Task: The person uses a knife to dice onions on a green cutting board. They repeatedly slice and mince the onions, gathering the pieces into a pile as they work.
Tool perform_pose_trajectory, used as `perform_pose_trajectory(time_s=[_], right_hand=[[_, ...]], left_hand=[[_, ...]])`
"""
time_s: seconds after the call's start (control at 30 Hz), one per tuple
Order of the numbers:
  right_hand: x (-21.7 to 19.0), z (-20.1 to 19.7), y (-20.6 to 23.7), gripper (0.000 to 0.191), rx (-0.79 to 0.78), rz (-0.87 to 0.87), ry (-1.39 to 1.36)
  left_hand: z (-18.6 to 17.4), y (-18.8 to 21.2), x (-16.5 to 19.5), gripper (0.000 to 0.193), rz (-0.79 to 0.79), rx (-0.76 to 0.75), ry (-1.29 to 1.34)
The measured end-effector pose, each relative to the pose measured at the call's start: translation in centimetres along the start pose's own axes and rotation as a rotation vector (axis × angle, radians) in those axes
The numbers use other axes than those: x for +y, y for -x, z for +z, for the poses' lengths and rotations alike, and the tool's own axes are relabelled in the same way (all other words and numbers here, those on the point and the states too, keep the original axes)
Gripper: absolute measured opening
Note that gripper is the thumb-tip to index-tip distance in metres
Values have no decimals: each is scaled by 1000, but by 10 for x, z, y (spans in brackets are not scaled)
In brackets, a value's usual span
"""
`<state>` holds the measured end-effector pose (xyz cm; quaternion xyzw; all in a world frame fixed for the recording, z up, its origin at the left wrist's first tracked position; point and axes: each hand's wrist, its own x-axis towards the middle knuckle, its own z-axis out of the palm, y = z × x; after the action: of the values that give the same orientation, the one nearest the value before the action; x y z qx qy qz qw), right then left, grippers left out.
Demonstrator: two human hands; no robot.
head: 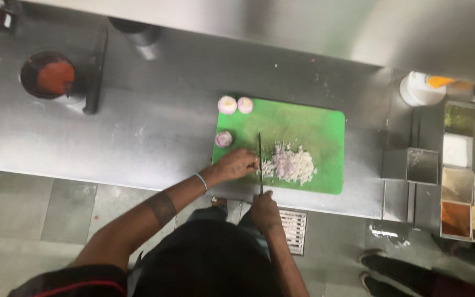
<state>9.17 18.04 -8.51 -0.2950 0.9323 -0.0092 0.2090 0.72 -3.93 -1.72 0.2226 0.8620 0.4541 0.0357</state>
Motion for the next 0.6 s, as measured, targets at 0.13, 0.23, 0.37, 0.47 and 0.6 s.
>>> perform_pose_trajectory(time_s=[0.13, 0.23, 0.37, 0.47, 0.6], right_hand=[[-5, 9, 1, 45, 90, 267, -493], [-6, 14, 1, 44, 203, 137, -235], [17, -12, 8, 26, 179, -127, -60], [30, -29, 16, 40, 9, 442, -909], [14, -10, 12, 35, 154, 30, -174]], left_hand=[[1, 2, 3, 12, 39, 75, 4], [3, 2, 6, 13, -27, 20, -22], [4, 6, 14, 22, -83, 108, -78], [7, 6, 18, 46, -81, 244, -223], [19, 7, 17, 24, -127, 146, -113]])
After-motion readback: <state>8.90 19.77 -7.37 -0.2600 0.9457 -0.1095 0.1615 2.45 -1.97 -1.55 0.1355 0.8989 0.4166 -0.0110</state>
